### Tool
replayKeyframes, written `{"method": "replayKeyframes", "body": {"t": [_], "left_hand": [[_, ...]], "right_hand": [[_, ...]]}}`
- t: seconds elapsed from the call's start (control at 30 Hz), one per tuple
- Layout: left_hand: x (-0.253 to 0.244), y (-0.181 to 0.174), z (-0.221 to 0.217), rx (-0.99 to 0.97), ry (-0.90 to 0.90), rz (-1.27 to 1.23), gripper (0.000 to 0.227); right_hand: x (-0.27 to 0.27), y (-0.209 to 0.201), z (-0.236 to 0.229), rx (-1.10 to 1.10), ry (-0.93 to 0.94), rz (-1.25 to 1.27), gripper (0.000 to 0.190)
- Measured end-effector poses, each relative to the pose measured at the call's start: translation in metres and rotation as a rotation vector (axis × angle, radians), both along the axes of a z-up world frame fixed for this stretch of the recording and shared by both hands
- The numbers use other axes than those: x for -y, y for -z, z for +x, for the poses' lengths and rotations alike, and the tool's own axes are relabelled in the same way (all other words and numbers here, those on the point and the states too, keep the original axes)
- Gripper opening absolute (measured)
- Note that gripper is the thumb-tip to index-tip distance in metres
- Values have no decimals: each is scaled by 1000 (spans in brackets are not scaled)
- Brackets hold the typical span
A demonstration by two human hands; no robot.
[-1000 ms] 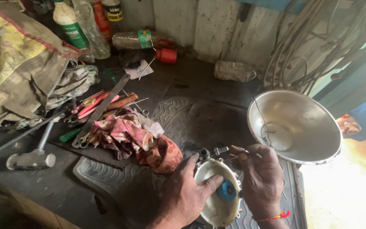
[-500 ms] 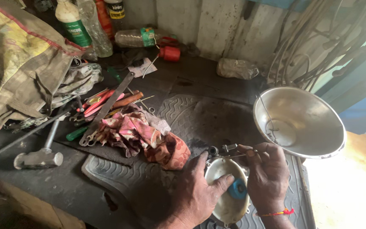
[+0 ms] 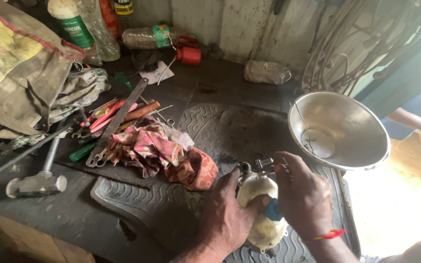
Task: The person disassembles and reassembles a mechanical pump assembly by hand and using a screwdriver, removing and replacing screws and the pump cover while working on a black mat.
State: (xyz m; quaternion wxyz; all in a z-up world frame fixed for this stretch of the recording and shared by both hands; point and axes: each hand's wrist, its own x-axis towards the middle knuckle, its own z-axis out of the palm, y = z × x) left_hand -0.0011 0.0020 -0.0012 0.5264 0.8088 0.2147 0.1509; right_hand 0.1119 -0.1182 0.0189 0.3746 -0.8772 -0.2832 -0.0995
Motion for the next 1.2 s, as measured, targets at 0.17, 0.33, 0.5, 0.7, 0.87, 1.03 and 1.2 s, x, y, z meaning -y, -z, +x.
{"method": "replayKeyframes", "body": {"t": [0.17,0.33,0.5,0.7,0.87,1.03,1.2], "left_hand": [[-5,6,1,65,22,32,88],[-11,6,14,-89,66,-4,81],[-7,20,21,195,0,136,81],[-19,18,30,225,153,174,53],[-33,8,51,111,232,124,36],[-47,6,83,104,466,440,36],[-51,-3,111,-66,633,469,34]], "right_hand": [[22,-2,22,245,-413,-110,24],[26,-4,19,270,-433,-22,25],[20,21,-11,-148,-115,366,29],[19,36,18,-904,70,998,28],[26,42,46,-1138,-93,1107,18],[34,22,33,-342,-178,131,15],[15,26,23,-785,-60,818,33]]}}
